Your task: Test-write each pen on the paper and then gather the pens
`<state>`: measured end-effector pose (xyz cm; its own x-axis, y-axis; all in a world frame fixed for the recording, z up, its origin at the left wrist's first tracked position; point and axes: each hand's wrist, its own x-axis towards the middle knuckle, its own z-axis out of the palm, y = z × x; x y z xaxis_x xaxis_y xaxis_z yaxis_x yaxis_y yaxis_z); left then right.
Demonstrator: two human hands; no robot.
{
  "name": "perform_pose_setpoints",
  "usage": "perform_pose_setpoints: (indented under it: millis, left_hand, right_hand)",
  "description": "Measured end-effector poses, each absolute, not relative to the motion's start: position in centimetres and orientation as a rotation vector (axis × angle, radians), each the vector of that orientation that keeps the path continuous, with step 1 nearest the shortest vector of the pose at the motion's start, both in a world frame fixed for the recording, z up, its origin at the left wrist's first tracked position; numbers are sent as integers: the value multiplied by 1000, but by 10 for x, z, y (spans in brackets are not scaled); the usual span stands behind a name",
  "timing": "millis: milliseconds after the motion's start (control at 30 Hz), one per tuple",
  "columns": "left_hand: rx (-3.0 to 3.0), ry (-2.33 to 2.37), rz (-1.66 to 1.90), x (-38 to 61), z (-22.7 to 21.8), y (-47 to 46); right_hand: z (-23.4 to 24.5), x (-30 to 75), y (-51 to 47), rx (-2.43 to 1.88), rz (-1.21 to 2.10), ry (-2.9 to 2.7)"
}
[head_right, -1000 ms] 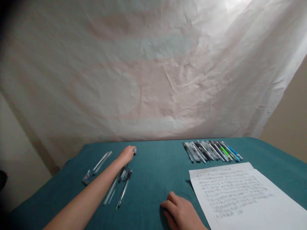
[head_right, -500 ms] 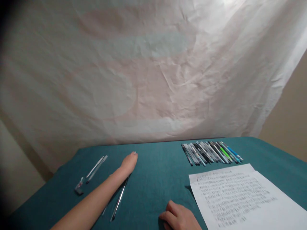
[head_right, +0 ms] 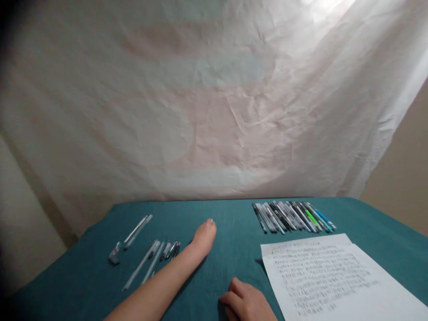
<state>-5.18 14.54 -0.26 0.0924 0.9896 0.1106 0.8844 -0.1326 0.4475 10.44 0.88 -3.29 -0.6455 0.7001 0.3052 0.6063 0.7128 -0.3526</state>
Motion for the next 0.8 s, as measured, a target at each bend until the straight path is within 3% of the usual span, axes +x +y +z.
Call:
perform_pose_setpoints:
  millis: [367, 800]
  left_hand:
    - [2429, 1832, 111, -15, 15, 66]
    - [2354, 1703, 381, -44, 18, 50]
  right_hand:
    - [-14, 107, -8, -1040, 464, -2464]
    - [-10, 112, -15, -1023, 485, -2418]
